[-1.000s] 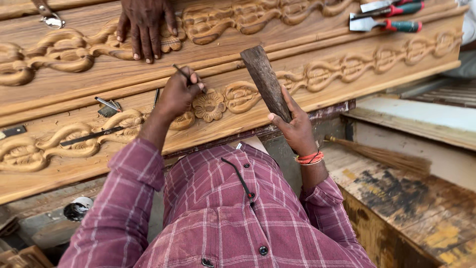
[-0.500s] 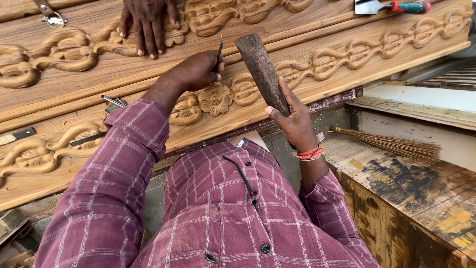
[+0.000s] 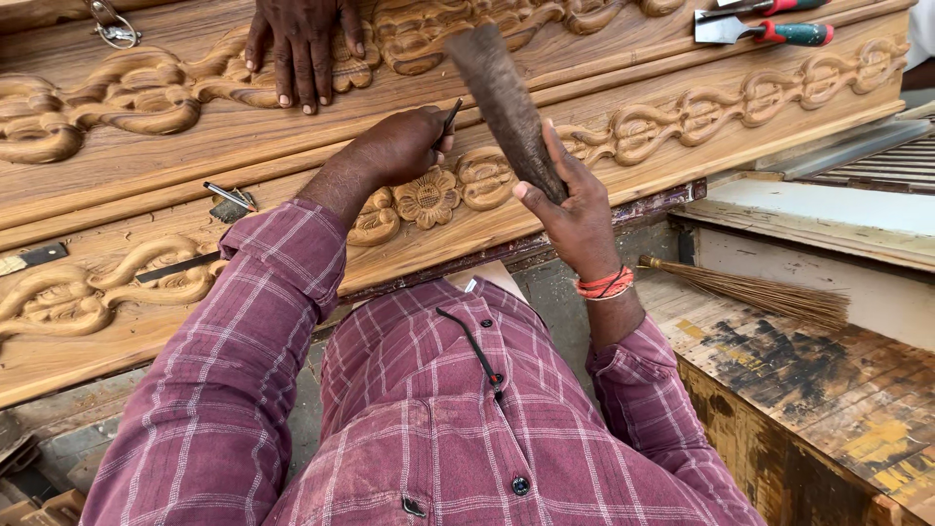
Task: The person carves intricate floral and vine patterns into a long wooden panel using a chisel and a wooden mallet. They repeatedly strike the chisel to shape the wood, occasionally pausing to adjust their grip or position the tool.
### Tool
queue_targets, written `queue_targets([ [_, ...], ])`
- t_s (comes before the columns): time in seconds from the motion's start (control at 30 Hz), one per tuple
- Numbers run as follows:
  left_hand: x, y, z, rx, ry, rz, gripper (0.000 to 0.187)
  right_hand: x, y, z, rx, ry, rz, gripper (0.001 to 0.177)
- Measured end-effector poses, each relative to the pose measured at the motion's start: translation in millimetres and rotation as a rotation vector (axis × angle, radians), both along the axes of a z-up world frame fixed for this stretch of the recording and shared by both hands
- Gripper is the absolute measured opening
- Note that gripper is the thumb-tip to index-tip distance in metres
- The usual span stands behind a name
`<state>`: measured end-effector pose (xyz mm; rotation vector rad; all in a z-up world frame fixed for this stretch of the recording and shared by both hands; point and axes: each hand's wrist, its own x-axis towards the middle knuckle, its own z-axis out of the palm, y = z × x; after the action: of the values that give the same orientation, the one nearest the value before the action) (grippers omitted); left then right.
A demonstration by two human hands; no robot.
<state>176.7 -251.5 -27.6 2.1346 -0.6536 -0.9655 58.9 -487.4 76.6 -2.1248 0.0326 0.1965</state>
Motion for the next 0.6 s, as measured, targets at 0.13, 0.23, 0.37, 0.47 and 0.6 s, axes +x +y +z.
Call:
queue_targets([
  [0.13,-3.1,0.2,3.4,0.009,-0.026,0.006,0.006,0.9,2.6,1.4,-0.342,0.017,0.101,0.081],
  [0.23,-3.5,2.5,15.5,0.033,0.091,0.068,0.004,1.4,4.8,5.1,-0.213,-0.117,0.111,0.080],
  [0.37,-4.4,2.5,25.0,-0.043,0.071,0.105,0.005,4.2,7.2,8.4,-0.124,-0.102,0.079,0.077],
  [0.47,-5.4,3.2,5.9,-0.020,0.061,0.120,0.004,12.3,5.6,12.2,-0.184,0.024,0.092,0.079],
  [0.6,-8.9,-9.9,-54.7,-0.447,0.514,0.431,0.014,14.0,2.2,8.1,-0.157,-0.094,0.158,0.077],
])
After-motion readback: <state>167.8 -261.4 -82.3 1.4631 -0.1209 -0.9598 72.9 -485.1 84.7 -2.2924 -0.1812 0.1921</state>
